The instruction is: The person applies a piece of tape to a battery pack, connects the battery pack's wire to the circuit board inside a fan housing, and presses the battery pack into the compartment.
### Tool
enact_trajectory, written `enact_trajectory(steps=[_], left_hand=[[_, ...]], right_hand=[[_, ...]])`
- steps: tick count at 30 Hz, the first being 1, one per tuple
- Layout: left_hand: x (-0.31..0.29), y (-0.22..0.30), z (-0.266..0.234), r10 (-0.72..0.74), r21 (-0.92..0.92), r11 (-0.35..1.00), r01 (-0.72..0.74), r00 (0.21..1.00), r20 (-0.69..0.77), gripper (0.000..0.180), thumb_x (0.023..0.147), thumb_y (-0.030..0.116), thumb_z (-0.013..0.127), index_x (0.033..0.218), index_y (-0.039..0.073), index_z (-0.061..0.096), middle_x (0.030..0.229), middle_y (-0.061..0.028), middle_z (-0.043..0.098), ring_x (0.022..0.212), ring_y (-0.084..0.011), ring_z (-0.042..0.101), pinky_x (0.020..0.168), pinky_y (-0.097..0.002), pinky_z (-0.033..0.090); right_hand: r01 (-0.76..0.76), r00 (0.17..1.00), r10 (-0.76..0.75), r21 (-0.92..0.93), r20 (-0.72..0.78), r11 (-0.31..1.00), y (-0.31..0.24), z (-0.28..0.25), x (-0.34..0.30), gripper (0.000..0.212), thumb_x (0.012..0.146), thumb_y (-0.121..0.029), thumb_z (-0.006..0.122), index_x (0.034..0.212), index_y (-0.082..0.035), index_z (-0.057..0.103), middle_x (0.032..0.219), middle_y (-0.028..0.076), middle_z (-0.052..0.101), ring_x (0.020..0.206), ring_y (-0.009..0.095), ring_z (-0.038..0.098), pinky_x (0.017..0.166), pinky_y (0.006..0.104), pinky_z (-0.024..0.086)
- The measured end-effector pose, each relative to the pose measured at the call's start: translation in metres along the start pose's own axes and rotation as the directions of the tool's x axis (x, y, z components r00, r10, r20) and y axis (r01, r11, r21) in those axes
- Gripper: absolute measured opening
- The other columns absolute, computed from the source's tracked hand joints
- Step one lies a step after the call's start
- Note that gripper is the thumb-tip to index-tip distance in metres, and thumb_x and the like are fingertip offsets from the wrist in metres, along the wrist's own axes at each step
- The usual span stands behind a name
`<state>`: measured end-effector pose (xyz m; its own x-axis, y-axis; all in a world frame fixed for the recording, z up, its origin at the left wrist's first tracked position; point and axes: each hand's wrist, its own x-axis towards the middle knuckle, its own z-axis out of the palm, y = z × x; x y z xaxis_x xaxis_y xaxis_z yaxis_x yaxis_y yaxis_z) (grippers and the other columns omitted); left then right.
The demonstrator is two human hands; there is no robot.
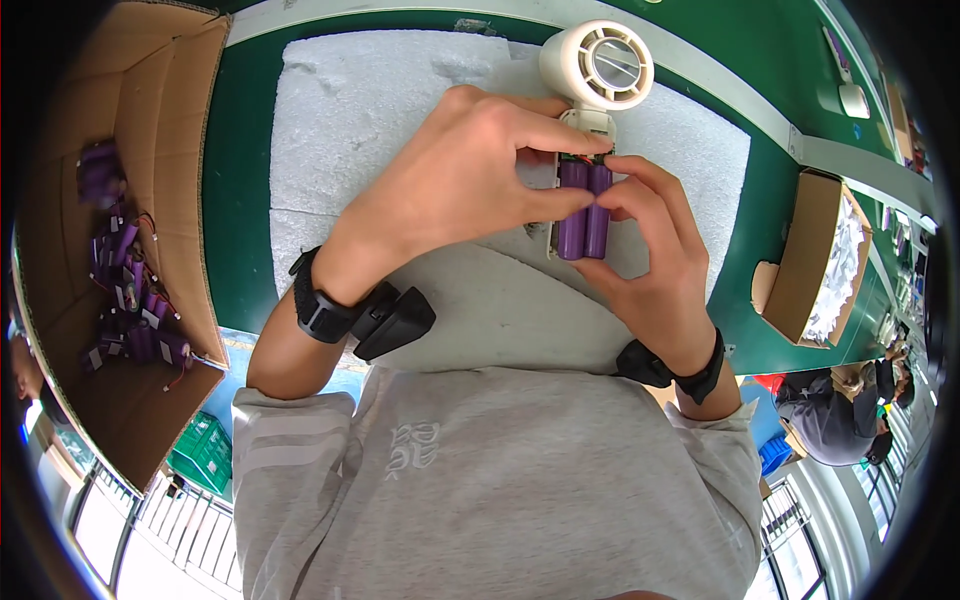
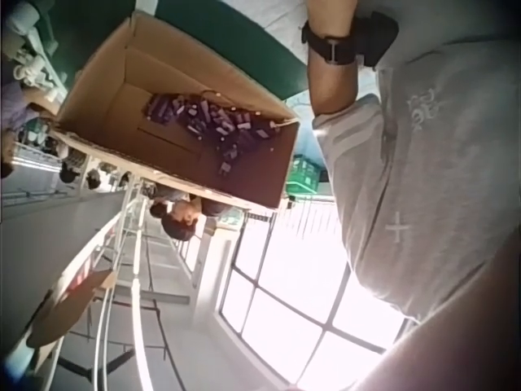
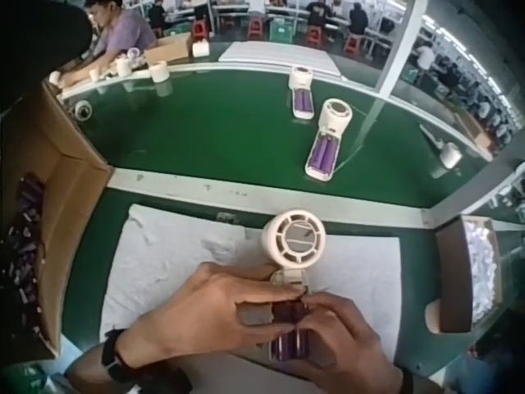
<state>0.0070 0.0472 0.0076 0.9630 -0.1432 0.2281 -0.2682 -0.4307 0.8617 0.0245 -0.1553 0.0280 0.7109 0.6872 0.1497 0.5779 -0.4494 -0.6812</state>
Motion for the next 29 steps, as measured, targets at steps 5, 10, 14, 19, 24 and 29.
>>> enact_trajectory(steps=[5, 10, 14, 19, 24, 29], left_hand=[[0.001, -0.008, 0.000, 0.044, -0.030, 0.999, -0.044, 0.999, 0.003, 0.040, 0.062, 0.012, 0.082, 0.101, 0.008, 0.071, 0.090, -0.0114, 0.069, 0.073, -0.0242, 0.067, 0.067, -0.0279, 0.054], [0.003, -0.007, 0.000, 0.025, -0.057, 0.998, -0.024, 1.000, 0.008, 0.041, 0.061, 0.008, 0.082, 0.101, 0.008, 0.071, 0.087, -0.0107, 0.069, 0.070, -0.0238, 0.066, 0.066, -0.0278, 0.053], [0.003, -0.001, 0.001, -0.017, -0.098, 0.995, 0.017, 1.000, -0.001, 0.044, 0.060, 0.006, 0.082, 0.102, 0.009, 0.070, 0.083, -0.0098, 0.067, 0.068, -0.0232, 0.064, 0.063, -0.0287, 0.051], [0.002, 0.005, 0.006, -0.064, -0.141, 0.988, 0.068, 0.997, 0.036, 0.046, 0.059, 0.007, 0.082, 0.103, 0.010, 0.070, 0.082, -0.0089, 0.065, 0.067, -0.0239, 0.062, 0.062, -0.0301, 0.050], [0.002, 0.016, 0.006, -0.098, -0.011, 0.995, 0.100, 0.985, 0.140, 0.047, 0.060, 0.006, 0.082, 0.105, 0.009, 0.070, 0.094, -0.0119, 0.067, 0.079, -0.0238, 0.066, 0.070, -0.0296, 0.053], [0.000, 0.008, 0.007, 0.002, -0.059, 0.998, 0.003, 0.996, 0.092, 0.049, 0.060, 0.007, 0.082, 0.107, 0.009, 0.069, 0.101, -0.0133, 0.068, 0.087, -0.0224, 0.067, 0.076, -0.0290, 0.053]], right_hand=[[-0.035, 0.999, 0.035, 0.091, -0.004, 0.995, 0.003, 0.005, 0.002, 0.056, 0.054, 0.005, 0.082, 0.101, -0.005, 0.054, 0.119, 0.014, 0.052, 0.096, 0.027, 0.061, 0.076, 0.0329, 0.055], [-0.003, 1.000, 0.003, 0.020, 0.027, 1.000, 0.006, 0.003, 0.007, 0.058, 0.054, 0.006, 0.082, 0.103, -0.006, 0.053, 0.116, 0.013, 0.051, 0.094, 0.024, 0.060, 0.072, 0.0318, 0.054], [-0.057, 0.998, 0.056, 0.106, 0.006, 0.993, 0.003, 0.001, 0.008, 0.060, 0.056, 0.003, 0.083, 0.107, -0.007, 0.053, 0.114, 0.012, 0.051, 0.095, 0.022, 0.058, 0.069, 0.0302, 0.053], [-0.055, 0.997, 0.070, 0.289, -0.044, 0.956, 0.007, -0.004, 0.013, 0.047, 0.061, 0.000, 0.081, 0.101, -0.005, 0.058, 0.104, 0.010, 0.056, 0.089, 0.021, 0.059, 0.067, 0.0284, 0.051], [-0.001, 0.988, 0.026, 0.164, -0.149, 0.987, 0.016, -0.001, 0.012, 0.022, 0.068, 0.000, 0.078, 0.085, -0.003, 0.064, 0.086, 0.007, 0.061, 0.080, 0.020, 0.060, 0.066, 0.0287, 0.050], [0.001, 1.000, -0.004, 0.120, 0.025, 0.993, 0.017, -0.010, 0.014, 0.014, 0.074, 0.001, 0.074, 0.085, -0.003, 0.067, 0.085, 0.008, 0.062, 0.078, 0.021, 0.060, 0.068, 0.0312, 0.051]])
